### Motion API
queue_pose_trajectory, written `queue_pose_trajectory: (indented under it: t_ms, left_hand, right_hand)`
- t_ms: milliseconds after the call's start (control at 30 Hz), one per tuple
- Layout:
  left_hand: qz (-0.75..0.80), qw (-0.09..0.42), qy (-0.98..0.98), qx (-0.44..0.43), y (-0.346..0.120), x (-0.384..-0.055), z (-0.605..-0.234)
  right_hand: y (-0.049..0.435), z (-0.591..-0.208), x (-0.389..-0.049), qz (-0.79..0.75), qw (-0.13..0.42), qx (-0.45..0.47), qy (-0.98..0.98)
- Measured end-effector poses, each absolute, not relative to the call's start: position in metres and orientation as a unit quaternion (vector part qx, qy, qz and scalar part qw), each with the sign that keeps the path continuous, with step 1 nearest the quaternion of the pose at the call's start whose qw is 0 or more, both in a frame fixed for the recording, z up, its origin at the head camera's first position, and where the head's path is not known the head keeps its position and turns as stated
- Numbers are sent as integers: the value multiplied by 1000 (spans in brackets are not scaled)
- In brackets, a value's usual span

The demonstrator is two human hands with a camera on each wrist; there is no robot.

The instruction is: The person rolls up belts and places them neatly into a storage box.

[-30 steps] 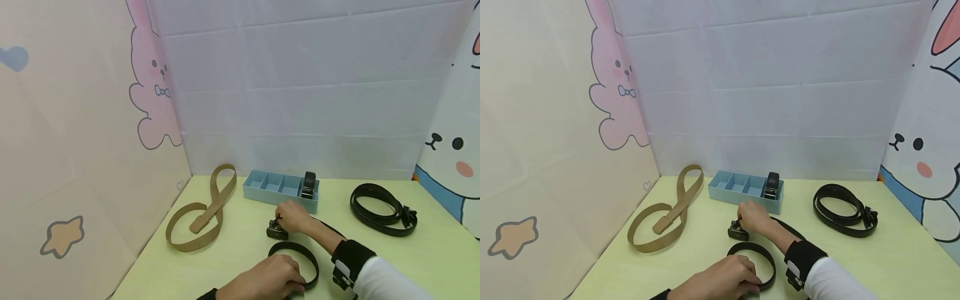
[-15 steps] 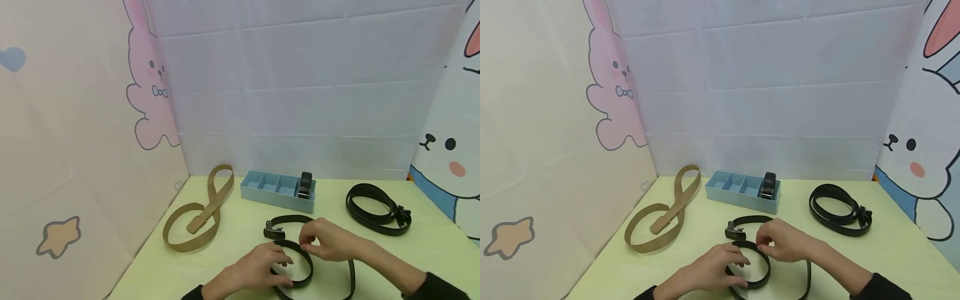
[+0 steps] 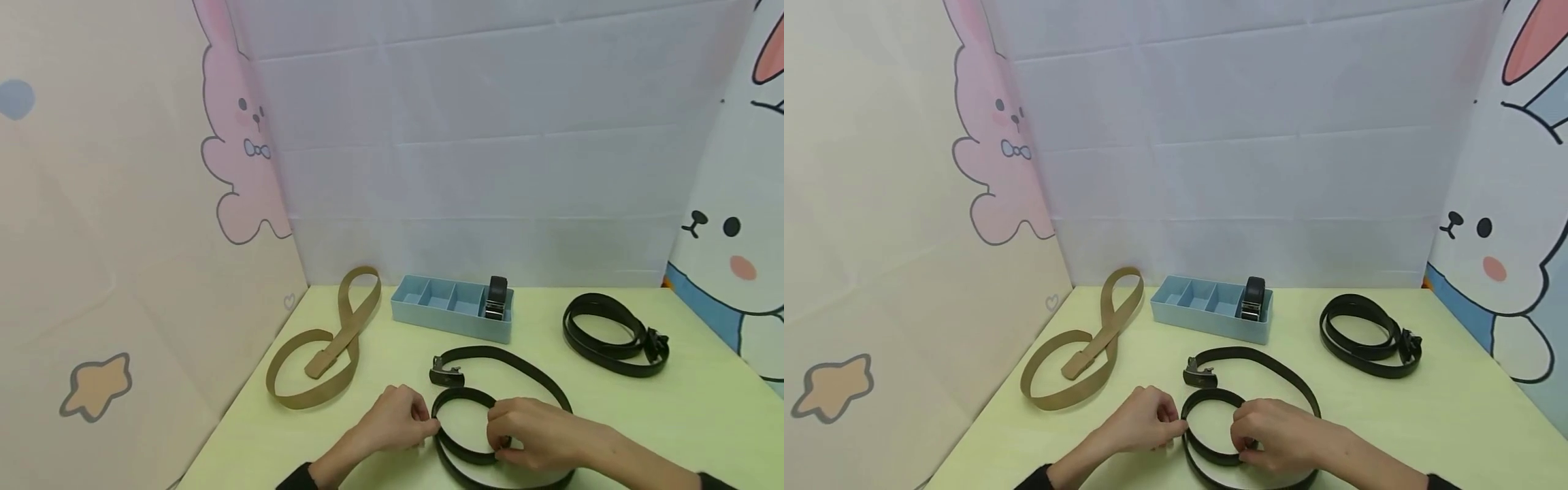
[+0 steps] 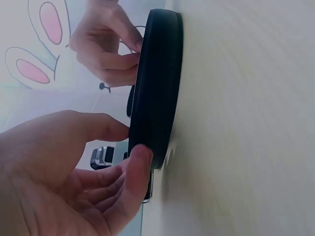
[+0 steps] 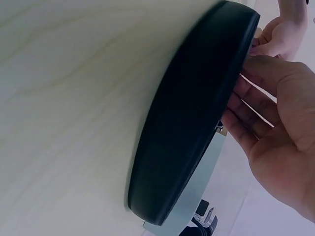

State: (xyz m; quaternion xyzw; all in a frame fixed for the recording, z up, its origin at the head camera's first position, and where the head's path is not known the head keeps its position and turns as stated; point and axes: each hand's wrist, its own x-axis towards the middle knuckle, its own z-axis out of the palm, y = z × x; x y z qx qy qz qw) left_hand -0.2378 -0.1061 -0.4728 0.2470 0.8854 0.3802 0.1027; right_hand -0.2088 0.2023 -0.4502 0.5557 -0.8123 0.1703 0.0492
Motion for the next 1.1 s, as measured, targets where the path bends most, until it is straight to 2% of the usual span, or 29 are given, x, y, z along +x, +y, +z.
queue_pose_trajectory:
  t_ms: [200, 333, 500, 567, 633, 733, 967, 1033, 1100]
  left_hand:
    - [406, 116, 874, 239, -101, -247, -474]
    - [387, 85, 880, 261, -99, -252, -475]
    - [239, -24, 876, 418, -96, -258, -473]
    - [182, -45, 847, 498, -94, -260, -470]
    - [143, -37, 818, 556, -90, -262, -468]
    - [113, -16, 792, 600, -83, -263, -466]
    - [102, -13, 789, 605, -75, -265, -465]
    - [103, -14, 789, 606, -75, -265, -466]
    - [107, -11, 787, 607, -75, -266, -467]
  right_hand:
    - [196, -454, -205, 177, 53, 515, -837]
    - [192, -457, -203, 189, 56, 487, -851]
    - [191, -458, -205, 210, 43, 469, -857]
    - [191, -457, -206, 216, 34, 466, -857]
    - [192, -457, -207, 221, 25, 464, -858]
    - [192, -457, -205, 224, 27, 460, -859]
    - [188, -465, -188, 166, 175, 504, -829]
    - [184, -467, -182, 139, 179, 520, -824]
    - [180, -469, -178, 111, 149, 527, -829]
